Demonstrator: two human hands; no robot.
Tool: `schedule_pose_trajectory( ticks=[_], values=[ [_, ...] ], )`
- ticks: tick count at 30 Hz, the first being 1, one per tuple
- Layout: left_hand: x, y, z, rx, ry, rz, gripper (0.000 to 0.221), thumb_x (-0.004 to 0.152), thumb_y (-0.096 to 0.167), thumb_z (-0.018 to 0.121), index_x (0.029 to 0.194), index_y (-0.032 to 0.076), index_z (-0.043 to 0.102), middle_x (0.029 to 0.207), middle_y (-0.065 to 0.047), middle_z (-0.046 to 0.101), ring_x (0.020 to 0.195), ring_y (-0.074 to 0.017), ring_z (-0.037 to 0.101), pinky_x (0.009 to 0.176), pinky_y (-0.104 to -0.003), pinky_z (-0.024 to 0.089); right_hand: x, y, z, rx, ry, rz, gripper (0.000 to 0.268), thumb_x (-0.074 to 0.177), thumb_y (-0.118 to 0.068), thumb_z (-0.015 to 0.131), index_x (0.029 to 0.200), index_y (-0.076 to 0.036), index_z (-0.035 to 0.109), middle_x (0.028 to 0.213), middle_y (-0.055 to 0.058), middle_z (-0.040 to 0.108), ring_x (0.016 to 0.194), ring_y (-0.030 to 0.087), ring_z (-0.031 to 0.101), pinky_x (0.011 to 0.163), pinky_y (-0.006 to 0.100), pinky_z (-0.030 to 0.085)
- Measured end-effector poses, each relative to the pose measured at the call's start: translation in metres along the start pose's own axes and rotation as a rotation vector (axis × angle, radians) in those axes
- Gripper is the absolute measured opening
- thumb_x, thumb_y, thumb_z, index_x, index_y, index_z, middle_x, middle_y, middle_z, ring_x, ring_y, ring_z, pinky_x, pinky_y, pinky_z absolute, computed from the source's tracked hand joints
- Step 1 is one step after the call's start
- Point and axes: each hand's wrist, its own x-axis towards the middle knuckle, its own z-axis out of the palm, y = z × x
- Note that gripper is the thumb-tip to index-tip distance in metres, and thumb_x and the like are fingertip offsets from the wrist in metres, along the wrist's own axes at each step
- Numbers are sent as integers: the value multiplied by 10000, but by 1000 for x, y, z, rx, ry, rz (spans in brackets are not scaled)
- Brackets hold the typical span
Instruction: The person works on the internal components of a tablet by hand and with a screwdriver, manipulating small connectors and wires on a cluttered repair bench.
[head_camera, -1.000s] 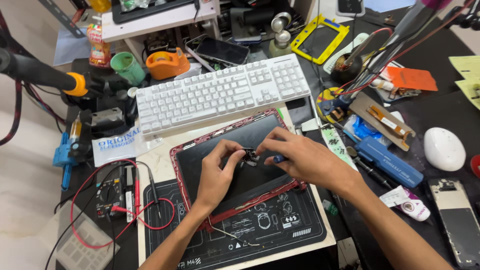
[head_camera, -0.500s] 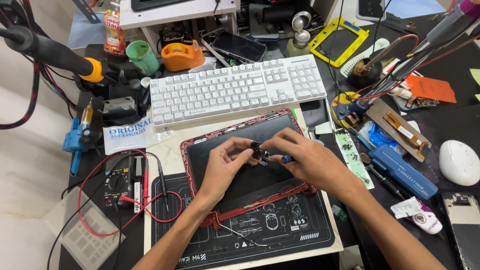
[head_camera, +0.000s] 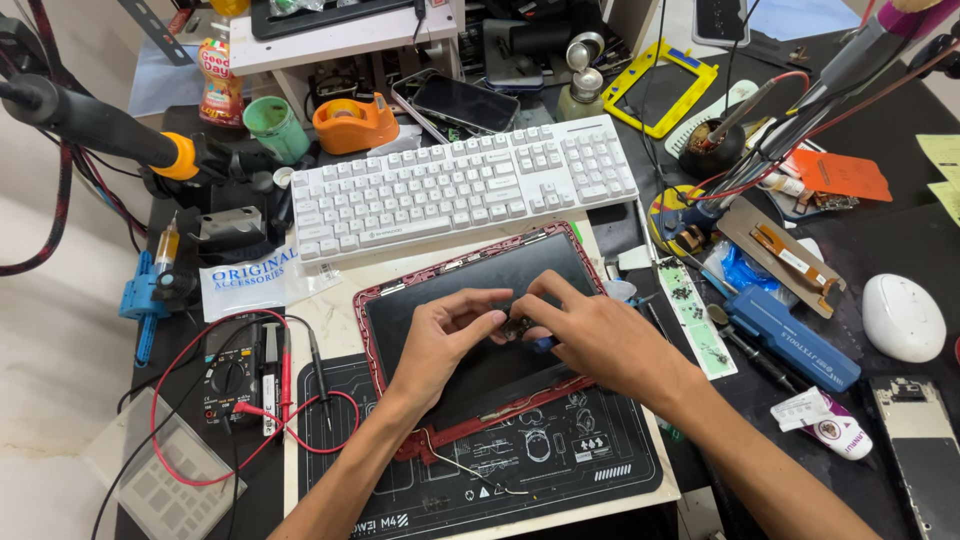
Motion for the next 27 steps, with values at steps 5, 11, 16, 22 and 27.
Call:
schedule_pose_trajectory(
  ticks=[5,11,16,22,27],
  values=[
    [1,0,1,47,51,1,265,943,75,698,1185,-28,736,957,-65,761,851,-96,688,814,-254,562,-1,-7,7,-82,-53,36,487,738,-13,737,1165,-61,506,1126,133,538,760,405,687,631,490,568],
    [0,-3,4,104,72,15,196,940,72,689,1104,-19,745,947,-62,772,870,-86,703,821,-241,566,-1,-7,22,-97,37,-24,365,807,-34,719,1104,0,507,1048,159,547,765,382,689,619,483,565],
    [-1,-2,6,102,81,13,155,935,61,680,1044,-26,747,937,-69,784,864,-87,720,808,-236,577,-2,-4,28,-117,62,-47,262,825,4,652,1051,6,521,1005,157,553,760,342,700,629,463,571],
    [-1,-4,5,65,102,34,130,939,54,697,1024,-29,747,914,-75,768,828,-99,705,783,-252,576,-2,-4,32,-138,110,-71,249,821,12,632,1048,4,532,984,143,559,752,327,704,621,440,573],
    [0,-5,4,-23,115,47,119,937,54,700,1009,-33,737,907,-88,761,827,-118,720,790,-269,589,-2,-6,32,-163,150,-95,267,820,18,629,1074,-11,554,995,125,573,749,306,703,619,402,577]
  ],
)
